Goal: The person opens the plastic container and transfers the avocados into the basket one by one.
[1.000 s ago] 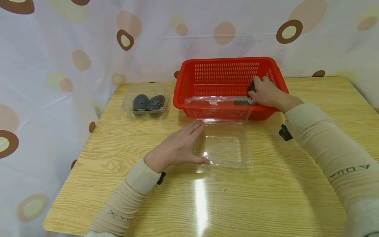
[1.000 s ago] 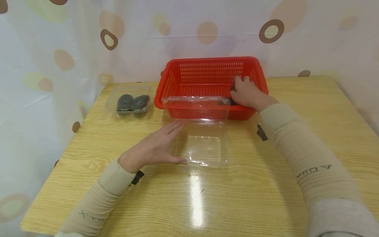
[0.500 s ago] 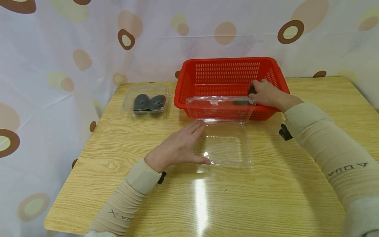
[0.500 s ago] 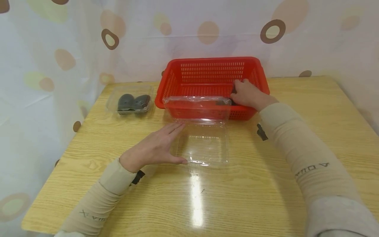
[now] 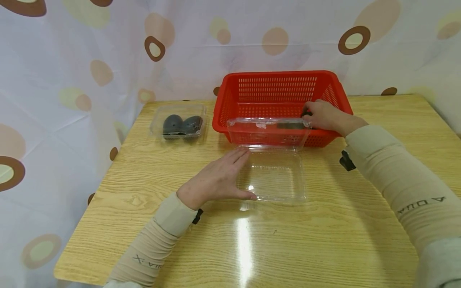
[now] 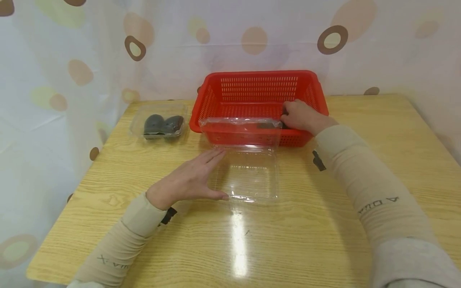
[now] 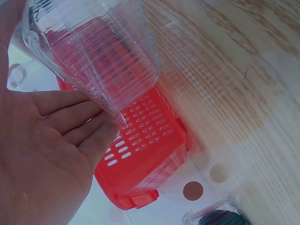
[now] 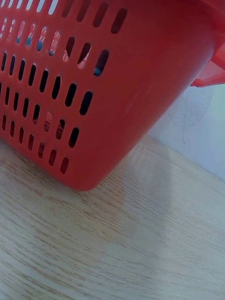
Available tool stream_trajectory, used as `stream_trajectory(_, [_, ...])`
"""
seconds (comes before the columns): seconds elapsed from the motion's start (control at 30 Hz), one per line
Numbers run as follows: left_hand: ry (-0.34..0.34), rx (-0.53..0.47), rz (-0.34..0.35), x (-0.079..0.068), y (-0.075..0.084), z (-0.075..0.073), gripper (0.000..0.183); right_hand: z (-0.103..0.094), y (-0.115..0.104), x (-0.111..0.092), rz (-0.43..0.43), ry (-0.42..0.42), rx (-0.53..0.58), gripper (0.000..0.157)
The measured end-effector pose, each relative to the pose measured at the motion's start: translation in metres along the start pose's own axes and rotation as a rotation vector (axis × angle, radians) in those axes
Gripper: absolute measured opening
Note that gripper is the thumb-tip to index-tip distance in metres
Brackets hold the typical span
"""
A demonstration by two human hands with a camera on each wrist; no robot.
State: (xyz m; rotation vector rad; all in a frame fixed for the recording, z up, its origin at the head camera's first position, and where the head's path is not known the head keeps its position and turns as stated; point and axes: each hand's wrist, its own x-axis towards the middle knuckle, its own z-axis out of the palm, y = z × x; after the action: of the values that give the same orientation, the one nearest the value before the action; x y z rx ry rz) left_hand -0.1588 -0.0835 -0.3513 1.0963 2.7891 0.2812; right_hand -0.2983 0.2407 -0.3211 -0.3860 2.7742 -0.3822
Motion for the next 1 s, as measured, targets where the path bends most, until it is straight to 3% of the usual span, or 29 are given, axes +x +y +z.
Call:
stream_trajectory(0.5, [0.011,0.04,0.028,-0.002,0.0,-0.001,0.114,-0.008,-0.009,-0.011,-0.021,0.089,-0.005,0.039])
stream_trajectory(1.0, [0.023,0.029,0.034,-0.001,-0.001,-0.001,0.115,-0.016,-0.019,-0.041,-0.083,0.195,-0.01,0.04])
